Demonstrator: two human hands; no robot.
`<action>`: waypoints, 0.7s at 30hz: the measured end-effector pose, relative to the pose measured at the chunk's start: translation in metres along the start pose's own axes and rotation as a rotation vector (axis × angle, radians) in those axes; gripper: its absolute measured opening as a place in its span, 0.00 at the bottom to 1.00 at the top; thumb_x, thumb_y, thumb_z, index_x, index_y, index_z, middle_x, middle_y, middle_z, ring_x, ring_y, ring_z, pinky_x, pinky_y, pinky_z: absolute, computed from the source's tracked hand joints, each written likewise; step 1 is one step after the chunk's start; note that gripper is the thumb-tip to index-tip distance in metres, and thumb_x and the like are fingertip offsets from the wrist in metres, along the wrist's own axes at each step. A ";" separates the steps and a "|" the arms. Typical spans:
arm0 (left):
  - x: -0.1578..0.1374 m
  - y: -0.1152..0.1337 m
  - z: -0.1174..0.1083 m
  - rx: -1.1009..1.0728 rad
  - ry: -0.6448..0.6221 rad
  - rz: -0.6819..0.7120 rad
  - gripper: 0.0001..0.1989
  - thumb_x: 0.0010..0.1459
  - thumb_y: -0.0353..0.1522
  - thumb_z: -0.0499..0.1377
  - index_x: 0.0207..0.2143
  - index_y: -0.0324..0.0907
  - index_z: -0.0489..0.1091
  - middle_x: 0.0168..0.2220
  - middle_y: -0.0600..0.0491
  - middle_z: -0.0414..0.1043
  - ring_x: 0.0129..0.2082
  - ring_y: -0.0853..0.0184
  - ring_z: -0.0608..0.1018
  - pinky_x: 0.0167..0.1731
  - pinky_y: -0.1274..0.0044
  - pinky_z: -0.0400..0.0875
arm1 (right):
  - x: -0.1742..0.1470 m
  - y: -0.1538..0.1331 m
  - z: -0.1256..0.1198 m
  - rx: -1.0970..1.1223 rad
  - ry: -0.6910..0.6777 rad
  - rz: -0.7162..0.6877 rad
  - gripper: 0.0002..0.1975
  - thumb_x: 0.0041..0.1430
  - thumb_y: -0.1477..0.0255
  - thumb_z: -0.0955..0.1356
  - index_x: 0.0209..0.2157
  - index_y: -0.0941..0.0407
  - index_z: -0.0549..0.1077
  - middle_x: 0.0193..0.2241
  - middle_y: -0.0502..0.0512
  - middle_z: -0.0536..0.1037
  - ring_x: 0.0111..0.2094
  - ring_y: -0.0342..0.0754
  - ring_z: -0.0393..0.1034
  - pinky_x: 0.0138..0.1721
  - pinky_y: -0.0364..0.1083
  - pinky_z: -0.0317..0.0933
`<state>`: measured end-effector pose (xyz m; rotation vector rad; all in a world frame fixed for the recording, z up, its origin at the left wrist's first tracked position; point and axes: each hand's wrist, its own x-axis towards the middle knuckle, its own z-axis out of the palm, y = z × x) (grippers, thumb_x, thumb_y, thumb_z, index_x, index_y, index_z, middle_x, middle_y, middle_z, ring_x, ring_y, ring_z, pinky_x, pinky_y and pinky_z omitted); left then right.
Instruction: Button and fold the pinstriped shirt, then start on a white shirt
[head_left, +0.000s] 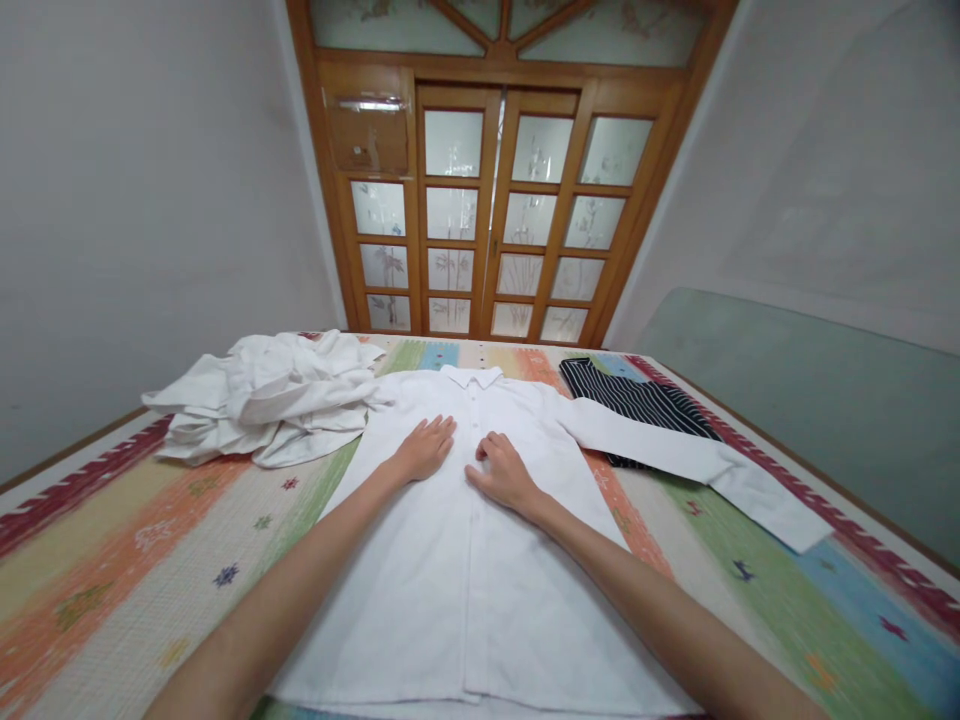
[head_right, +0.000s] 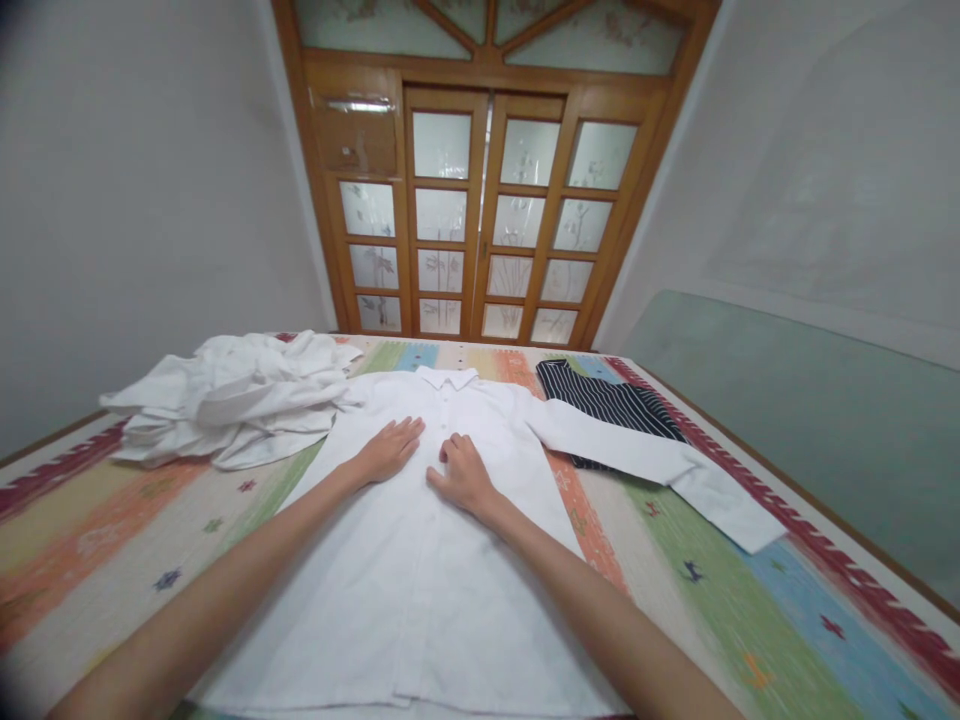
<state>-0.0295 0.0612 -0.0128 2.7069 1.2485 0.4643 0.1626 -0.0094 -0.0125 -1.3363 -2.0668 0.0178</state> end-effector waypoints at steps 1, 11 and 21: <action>-0.003 0.001 -0.001 -0.006 0.000 -0.008 0.22 0.65 0.32 0.44 0.59 0.39 0.62 0.64 0.43 0.58 0.65 0.57 0.58 0.62 0.60 0.51 | 0.002 0.000 0.002 -0.010 0.005 0.019 0.07 0.47 0.77 0.70 0.25 0.56 0.65 0.29 0.53 0.68 0.35 0.50 0.62 0.39 0.46 0.58; -0.009 0.048 -0.021 -0.217 0.115 0.025 0.10 0.53 0.26 0.53 0.33 0.40 0.73 0.36 0.48 0.75 0.41 0.61 0.75 0.45 0.72 0.68 | 0.011 0.013 0.001 0.185 0.001 0.270 0.12 0.48 0.80 0.64 0.16 0.55 0.60 0.19 0.48 0.66 0.26 0.44 0.61 0.31 0.42 0.52; -0.012 0.063 -0.002 -0.289 0.175 0.001 0.04 0.46 0.27 0.57 0.28 0.42 0.66 0.29 0.53 0.69 0.32 0.64 0.72 0.36 0.73 0.67 | 0.011 0.013 0.001 0.311 -0.033 0.318 0.10 0.47 0.78 0.63 0.15 0.56 0.64 0.18 0.48 0.69 0.25 0.43 0.62 0.30 0.41 0.53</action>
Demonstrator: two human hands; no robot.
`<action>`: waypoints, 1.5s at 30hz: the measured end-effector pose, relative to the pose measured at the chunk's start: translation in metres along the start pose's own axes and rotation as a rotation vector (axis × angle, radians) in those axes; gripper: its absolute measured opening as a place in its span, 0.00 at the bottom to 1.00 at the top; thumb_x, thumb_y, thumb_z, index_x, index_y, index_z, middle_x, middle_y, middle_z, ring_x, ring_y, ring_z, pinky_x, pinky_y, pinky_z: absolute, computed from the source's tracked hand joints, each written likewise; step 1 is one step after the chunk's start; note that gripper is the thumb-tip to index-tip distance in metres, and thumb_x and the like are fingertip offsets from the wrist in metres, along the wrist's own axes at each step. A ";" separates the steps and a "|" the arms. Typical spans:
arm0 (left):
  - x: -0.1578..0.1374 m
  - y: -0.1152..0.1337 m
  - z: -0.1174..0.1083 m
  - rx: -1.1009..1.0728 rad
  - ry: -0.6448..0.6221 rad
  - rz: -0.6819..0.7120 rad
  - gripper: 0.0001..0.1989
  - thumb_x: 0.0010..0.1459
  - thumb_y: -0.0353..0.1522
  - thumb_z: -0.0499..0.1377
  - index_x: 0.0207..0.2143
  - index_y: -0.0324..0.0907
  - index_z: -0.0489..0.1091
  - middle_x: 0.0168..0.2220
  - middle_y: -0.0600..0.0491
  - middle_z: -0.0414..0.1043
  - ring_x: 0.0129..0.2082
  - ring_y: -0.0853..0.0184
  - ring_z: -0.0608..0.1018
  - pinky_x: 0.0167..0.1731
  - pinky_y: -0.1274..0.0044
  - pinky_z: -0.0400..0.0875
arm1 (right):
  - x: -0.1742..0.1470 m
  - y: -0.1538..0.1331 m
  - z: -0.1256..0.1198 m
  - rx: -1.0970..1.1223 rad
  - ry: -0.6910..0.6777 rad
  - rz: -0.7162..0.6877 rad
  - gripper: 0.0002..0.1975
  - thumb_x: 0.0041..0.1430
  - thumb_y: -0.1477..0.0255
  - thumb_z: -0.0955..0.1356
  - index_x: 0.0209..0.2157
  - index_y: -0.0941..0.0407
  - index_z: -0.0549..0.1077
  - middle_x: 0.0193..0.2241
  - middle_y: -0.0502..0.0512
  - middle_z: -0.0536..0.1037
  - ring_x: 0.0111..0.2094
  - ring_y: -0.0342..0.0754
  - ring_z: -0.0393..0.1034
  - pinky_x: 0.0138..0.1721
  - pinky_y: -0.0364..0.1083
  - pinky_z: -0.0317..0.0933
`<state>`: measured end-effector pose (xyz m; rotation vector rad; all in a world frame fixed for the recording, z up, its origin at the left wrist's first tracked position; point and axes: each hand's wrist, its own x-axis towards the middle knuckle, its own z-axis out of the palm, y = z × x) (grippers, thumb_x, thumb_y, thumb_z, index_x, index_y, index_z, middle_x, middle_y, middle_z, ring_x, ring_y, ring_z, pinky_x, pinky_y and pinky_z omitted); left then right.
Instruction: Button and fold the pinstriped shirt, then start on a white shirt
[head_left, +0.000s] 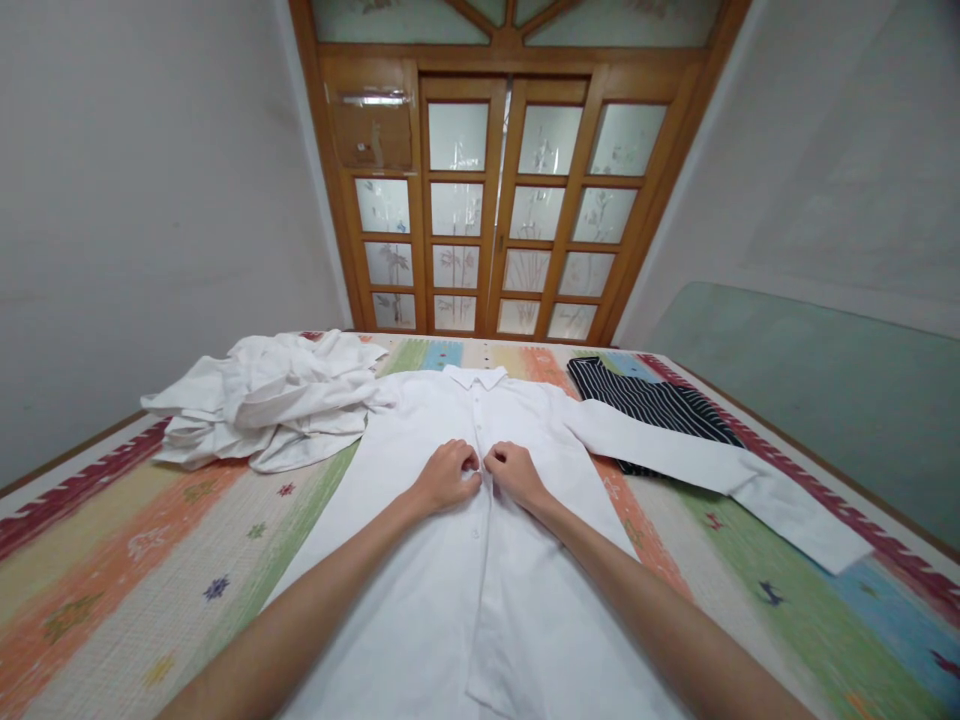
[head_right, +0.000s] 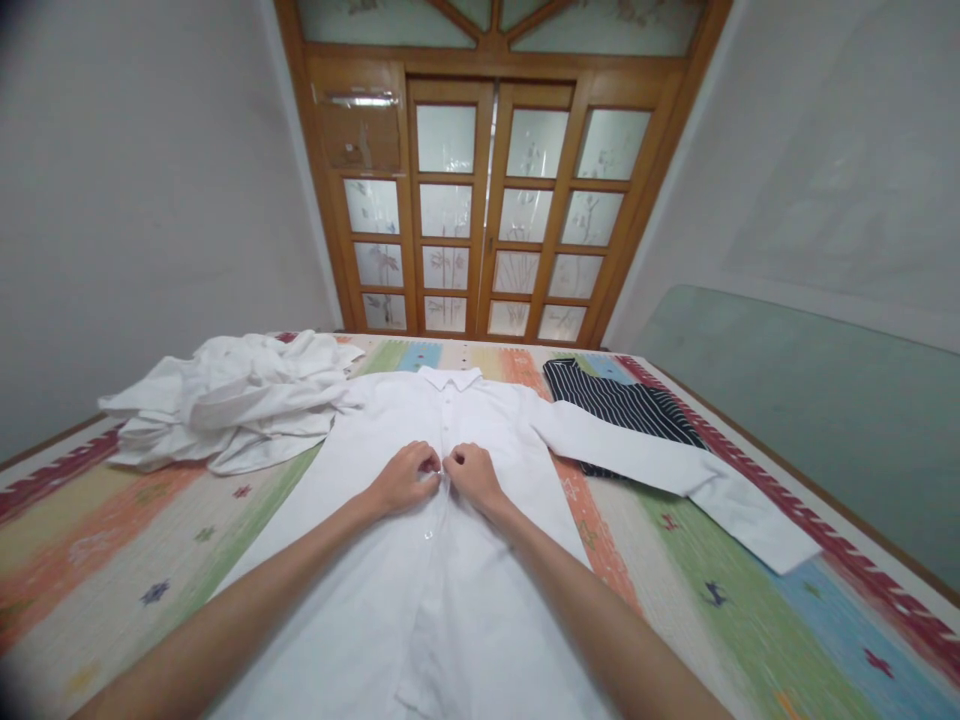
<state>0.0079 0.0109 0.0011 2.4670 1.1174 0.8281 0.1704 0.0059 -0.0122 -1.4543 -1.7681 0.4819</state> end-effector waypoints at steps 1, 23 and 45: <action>-0.001 -0.001 0.000 -0.038 0.010 -0.011 0.04 0.46 0.27 0.57 0.28 0.42 0.66 0.29 0.53 0.69 0.32 0.65 0.72 0.36 0.74 0.67 | 0.000 0.000 0.000 0.018 -0.017 0.006 0.09 0.46 0.78 0.63 0.15 0.56 0.65 0.18 0.47 0.69 0.25 0.43 0.62 0.29 0.41 0.53; 0.005 0.002 -0.011 -0.269 -0.065 -0.158 0.06 0.53 0.30 0.55 0.30 0.40 0.71 0.28 0.54 0.72 0.30 0.67 0.73 0.32 0.77 0.67 | 0.003 0.002 -0.026 0.231 -0.306 0.029 0.06 0.46 0.73 0.65 0.23 0.58 0.75 0.22 0.49 0.75 0.27 0.45 0.68 0.32 0.41 0.59; 0.005 0.015 -0.020 -0.667 -0.247 -0.592 0.06 0.53 0.26 0.55 0.25 0.37 0.69 0.10 0.61 0.63 0.07 0.76 0.64 0.09 0.85 0.53 | 0.007 0.008 -0.028 0.349 -0.328 0.096 0.08 0.45 0.70 0.67 0.23 0.58 0.75 0.20 0.49 0.74 0.25 0.44 0.65 0.30 0.41 0.58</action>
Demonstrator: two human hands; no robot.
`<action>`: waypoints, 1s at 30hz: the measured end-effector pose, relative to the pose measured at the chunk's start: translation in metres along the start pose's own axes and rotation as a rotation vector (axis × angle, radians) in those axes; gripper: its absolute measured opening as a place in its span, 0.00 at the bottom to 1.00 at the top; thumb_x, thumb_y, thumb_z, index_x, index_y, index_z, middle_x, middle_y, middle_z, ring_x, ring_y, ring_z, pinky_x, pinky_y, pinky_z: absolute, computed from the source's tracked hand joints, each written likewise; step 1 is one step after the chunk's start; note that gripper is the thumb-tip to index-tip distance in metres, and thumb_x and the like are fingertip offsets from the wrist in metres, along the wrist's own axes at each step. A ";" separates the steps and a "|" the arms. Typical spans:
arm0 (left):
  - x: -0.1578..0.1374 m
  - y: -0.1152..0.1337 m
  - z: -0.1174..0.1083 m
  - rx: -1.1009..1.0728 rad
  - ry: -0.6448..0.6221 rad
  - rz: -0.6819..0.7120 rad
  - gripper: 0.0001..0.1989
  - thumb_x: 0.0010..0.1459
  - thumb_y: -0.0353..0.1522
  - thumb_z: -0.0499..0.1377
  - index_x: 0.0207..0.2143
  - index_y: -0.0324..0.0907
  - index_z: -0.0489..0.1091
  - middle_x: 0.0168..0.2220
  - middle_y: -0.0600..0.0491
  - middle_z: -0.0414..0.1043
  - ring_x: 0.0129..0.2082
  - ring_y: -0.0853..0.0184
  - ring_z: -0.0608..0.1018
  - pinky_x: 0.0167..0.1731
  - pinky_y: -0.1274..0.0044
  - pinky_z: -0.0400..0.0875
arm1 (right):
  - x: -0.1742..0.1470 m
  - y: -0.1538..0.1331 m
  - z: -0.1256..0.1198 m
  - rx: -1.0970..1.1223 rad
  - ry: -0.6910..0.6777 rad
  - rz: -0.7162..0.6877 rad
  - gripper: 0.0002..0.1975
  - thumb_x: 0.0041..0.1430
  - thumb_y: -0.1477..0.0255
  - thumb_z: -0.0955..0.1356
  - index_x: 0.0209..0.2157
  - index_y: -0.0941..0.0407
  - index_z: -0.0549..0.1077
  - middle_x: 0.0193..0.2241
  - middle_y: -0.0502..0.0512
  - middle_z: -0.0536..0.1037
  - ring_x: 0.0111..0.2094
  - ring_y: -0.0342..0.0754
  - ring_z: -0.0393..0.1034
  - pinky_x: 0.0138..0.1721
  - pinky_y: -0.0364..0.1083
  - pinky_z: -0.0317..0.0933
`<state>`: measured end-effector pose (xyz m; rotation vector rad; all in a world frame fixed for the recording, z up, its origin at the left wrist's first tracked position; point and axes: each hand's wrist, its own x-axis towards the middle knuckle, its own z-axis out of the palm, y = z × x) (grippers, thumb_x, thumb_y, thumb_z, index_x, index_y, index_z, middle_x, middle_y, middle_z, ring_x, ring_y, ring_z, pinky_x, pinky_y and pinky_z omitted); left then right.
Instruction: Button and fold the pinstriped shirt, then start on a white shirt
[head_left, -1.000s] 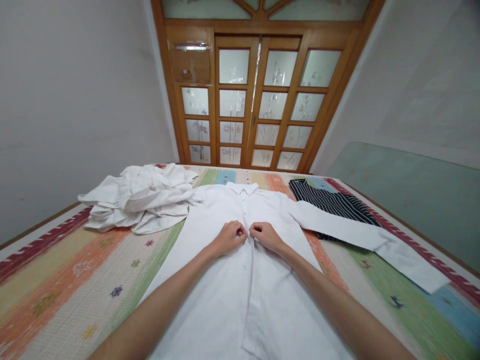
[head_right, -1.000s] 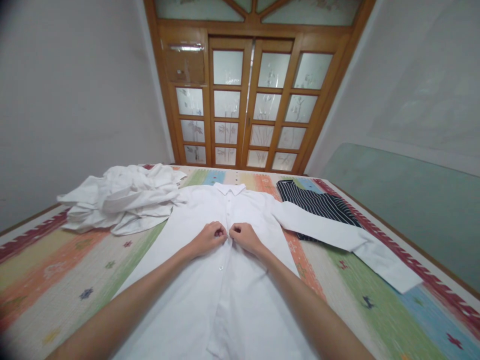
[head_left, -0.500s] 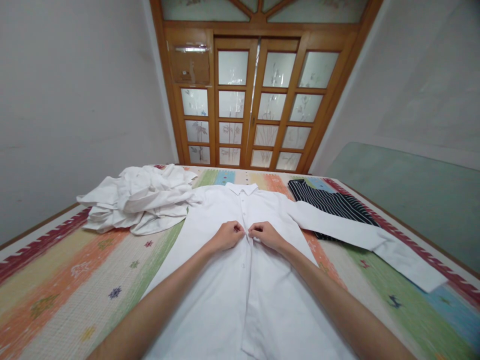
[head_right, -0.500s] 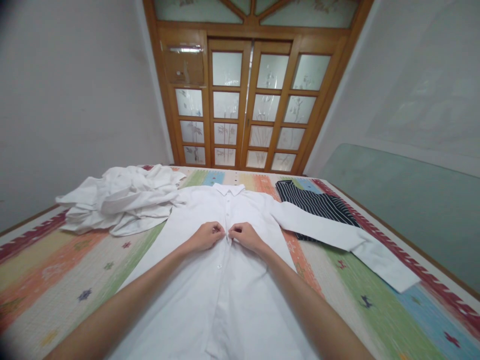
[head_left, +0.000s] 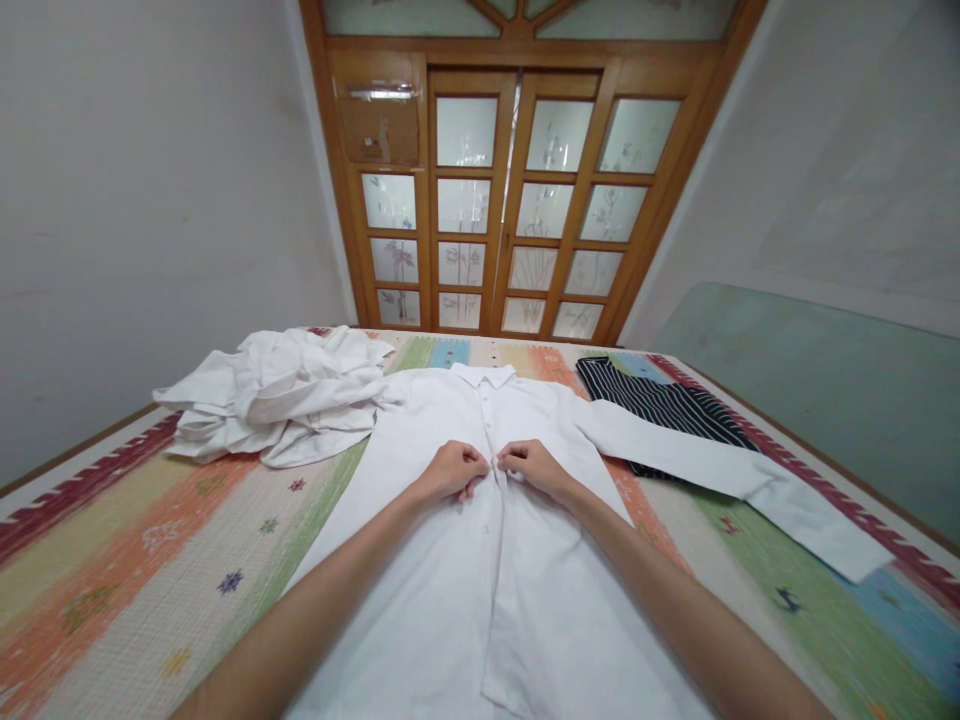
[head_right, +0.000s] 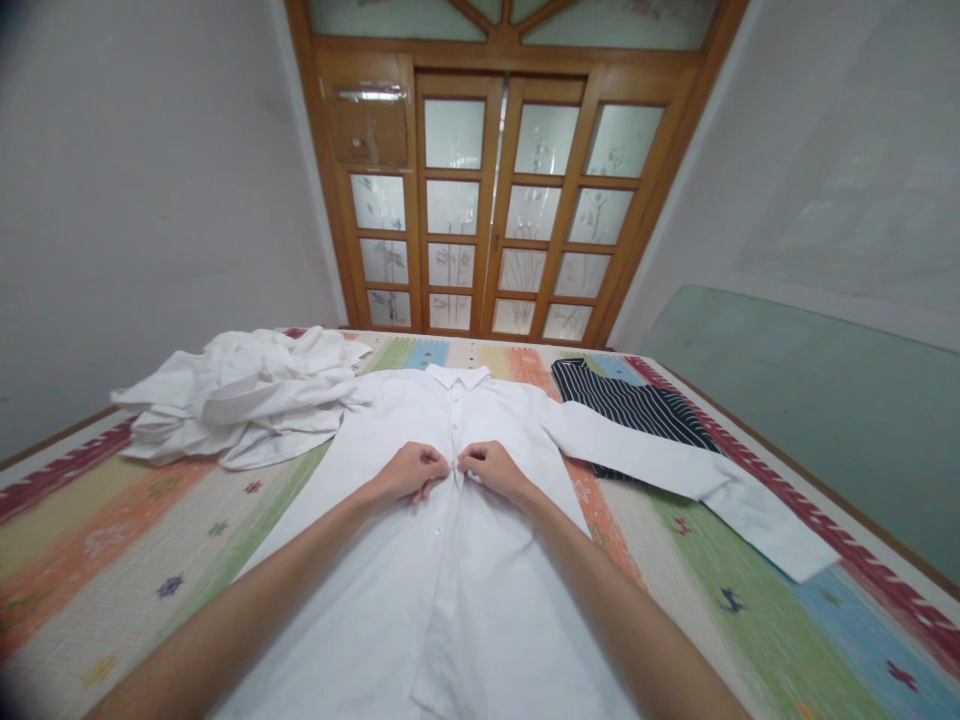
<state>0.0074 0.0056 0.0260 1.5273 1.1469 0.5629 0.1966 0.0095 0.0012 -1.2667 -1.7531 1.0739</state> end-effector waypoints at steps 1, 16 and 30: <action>0.001 -0.001 0.000 -0.008 -0.002 -0.006 0.06 0.53 0.26 0.55 0.25 0.37 0.69 0.10 0.60 0.64 0.07 0.76 0.65 0.09 0.85 0.53 | 0.000 0.000 0.000 0.012 0.002 0.003 0.08 0.45 0.69 0.67 0.22 0.58 0.75 0.20 0.49 0.73 0.25 0.44 0.64 0.30 0.41 0.58; 0.002 -0.007 0.004 0.120 0.019 0.034 0.06 0.51 0.28 0.56 0.22 0.38 0.67 0.11 0.60 0.64 0.07 0.74 0.66 0.09 0.84 0.57 | 0.000 0.005 0.002 0.027 0.011 -0.027 0.08 0.45 0.69 0.68 0.24 0.58 0.76 0.21 0.49 0.75 0.26 0.45 0.66 0.31 0.42 0.59; 0.009 -0.012 0.003 -0.004 -0.056 -0.052 0.09 0.51 0.27 0.52 0.19 0.39 0.63 0.10 0.60 0.62 0.06 0.76 0.63 0.07 0.85 0.53 | -0.002 0.005 0.007 -0.109 0.005 -0.084 0.08 0.48 0.71 0.66 0.25 0.59 0.76 0.23 0.50 0.77 0.27 0.46 0.68 0.32 0.42 0.60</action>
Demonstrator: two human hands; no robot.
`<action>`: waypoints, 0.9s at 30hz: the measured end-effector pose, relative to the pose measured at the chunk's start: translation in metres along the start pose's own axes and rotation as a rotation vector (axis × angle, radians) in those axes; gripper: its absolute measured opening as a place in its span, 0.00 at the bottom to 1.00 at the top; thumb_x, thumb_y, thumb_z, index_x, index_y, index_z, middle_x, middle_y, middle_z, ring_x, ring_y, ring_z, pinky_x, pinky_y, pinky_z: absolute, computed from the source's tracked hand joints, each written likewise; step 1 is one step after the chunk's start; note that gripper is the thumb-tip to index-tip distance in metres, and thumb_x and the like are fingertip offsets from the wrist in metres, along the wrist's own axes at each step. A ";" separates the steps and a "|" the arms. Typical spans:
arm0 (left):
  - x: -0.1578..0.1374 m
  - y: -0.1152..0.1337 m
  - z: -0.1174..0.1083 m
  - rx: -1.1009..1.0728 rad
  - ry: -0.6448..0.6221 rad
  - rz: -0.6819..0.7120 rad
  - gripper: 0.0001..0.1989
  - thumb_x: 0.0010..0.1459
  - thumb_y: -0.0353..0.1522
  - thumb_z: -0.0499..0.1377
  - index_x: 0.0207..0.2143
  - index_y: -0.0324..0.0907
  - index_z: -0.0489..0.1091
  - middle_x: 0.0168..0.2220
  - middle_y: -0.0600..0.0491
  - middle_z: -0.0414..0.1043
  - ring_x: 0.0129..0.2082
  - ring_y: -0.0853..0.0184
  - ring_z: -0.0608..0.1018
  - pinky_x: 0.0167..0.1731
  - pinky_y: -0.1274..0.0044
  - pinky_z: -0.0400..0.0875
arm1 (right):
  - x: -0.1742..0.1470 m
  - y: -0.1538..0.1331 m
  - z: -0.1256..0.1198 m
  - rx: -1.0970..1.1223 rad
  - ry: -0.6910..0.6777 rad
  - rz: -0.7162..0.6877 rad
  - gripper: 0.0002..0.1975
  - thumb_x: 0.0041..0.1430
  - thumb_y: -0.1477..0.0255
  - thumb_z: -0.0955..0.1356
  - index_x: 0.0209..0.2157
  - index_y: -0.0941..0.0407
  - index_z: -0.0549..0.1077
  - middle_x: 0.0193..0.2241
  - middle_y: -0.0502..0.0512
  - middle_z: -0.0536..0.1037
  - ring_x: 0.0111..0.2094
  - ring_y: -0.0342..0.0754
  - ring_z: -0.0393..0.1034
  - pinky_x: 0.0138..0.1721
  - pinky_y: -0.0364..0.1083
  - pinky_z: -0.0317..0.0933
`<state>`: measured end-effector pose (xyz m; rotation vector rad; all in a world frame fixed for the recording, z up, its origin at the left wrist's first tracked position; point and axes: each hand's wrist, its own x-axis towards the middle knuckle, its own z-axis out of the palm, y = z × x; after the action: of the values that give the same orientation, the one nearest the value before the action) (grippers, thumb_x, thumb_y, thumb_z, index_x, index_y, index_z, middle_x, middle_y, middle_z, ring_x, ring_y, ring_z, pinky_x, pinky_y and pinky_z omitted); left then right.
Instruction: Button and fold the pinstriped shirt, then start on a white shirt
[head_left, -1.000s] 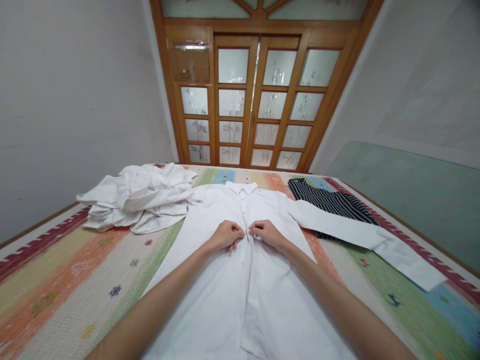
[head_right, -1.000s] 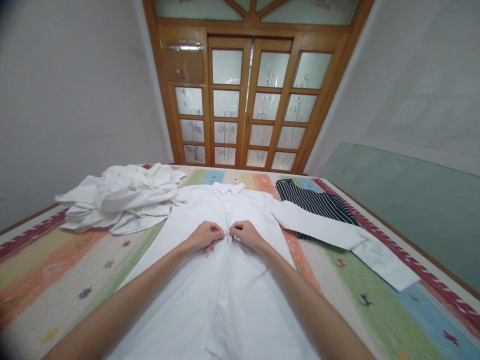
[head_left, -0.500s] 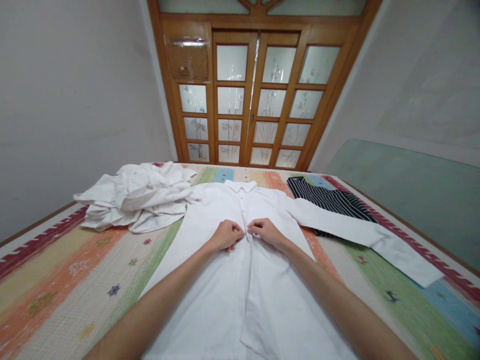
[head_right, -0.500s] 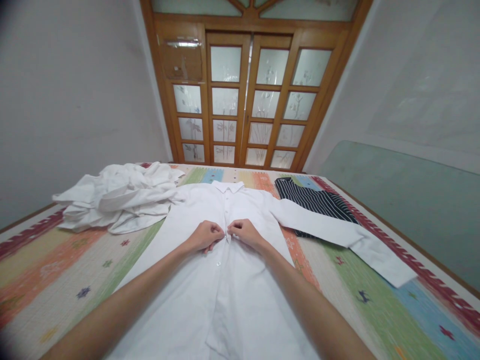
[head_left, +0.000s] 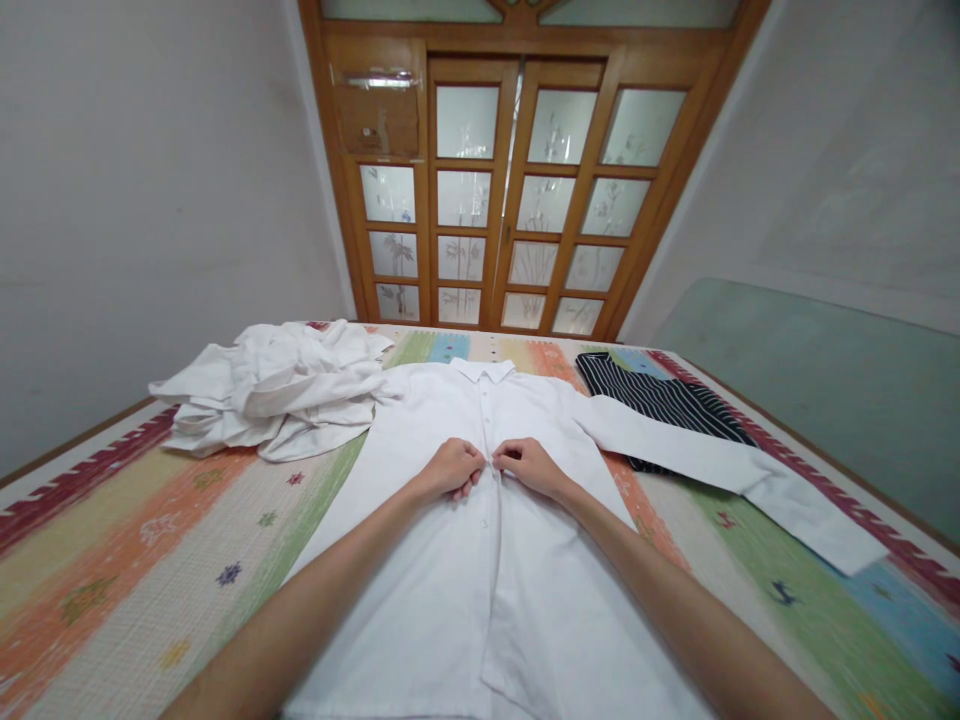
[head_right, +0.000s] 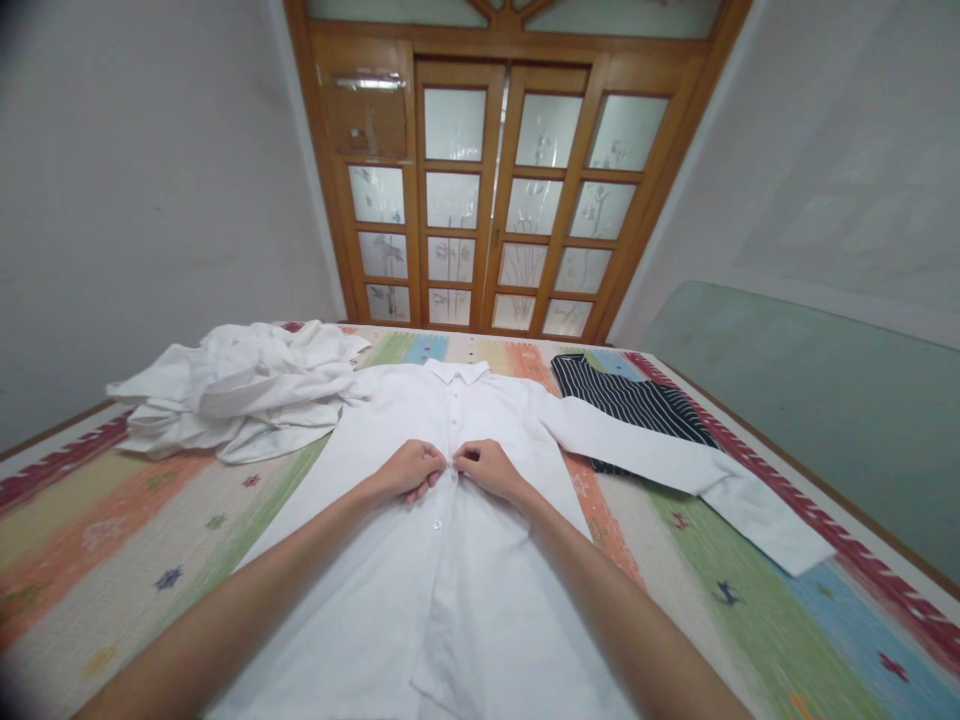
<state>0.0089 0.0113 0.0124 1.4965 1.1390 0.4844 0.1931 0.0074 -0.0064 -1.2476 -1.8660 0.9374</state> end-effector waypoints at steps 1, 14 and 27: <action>0.001 -0.001 0.000 -0.005 -0.002 -0.001 0.09 0.51 0.27 0.52 0.19 0.39 0.63 0.09 0.60 0.61 0.06 0.76 0.63 0.08 0.85 0.52 | 0.000 0.000 0.000 0.002 -0.003 -0.001 0.08 0.48 0.71 0.66 0.25 0.59 0.76 0.23 0.50 0.77 0.27 0.46 0.68 0.32 0.42 0.60; -0.011 0.007 0.000 0.260 0.087 0.227 0.06 0.55 0.29 0.52 0.29 0.39 0.67 0.13 0.63 0.62 0.11 0.75 0.66 0.16 0.84 0.59 | 0.000 0.000 -0.001 0.032 -0.022 -0.003 0.08 0.49 0.70 0.67 0.26 0.58 0.77 0.24 0.51 0.78 0.28 0.46 0.68 0.33 0.43 0.60; -0.009 0.004 0.001 0.097 0.116 0.183 0.04 0.53 0.27 0.56 0.32 0.37 0.69 0.14 0.61 0.67 0.10 0.76 0.67 0.13 0.85 0.59 | 0.000 0.000 -0.001 0.054 -0.006 0.006 0.10 0.49 0.68 0.66 0.24 0.58 0.76 0.22 0.50 0.76 0.26 0.45 0.66 0.31 0.42 0.58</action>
<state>0.0070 0.0039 0.0180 1.6840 1.1334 0.6568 0.1939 0.0073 -0.0056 -1.2197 -1.8300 0.9890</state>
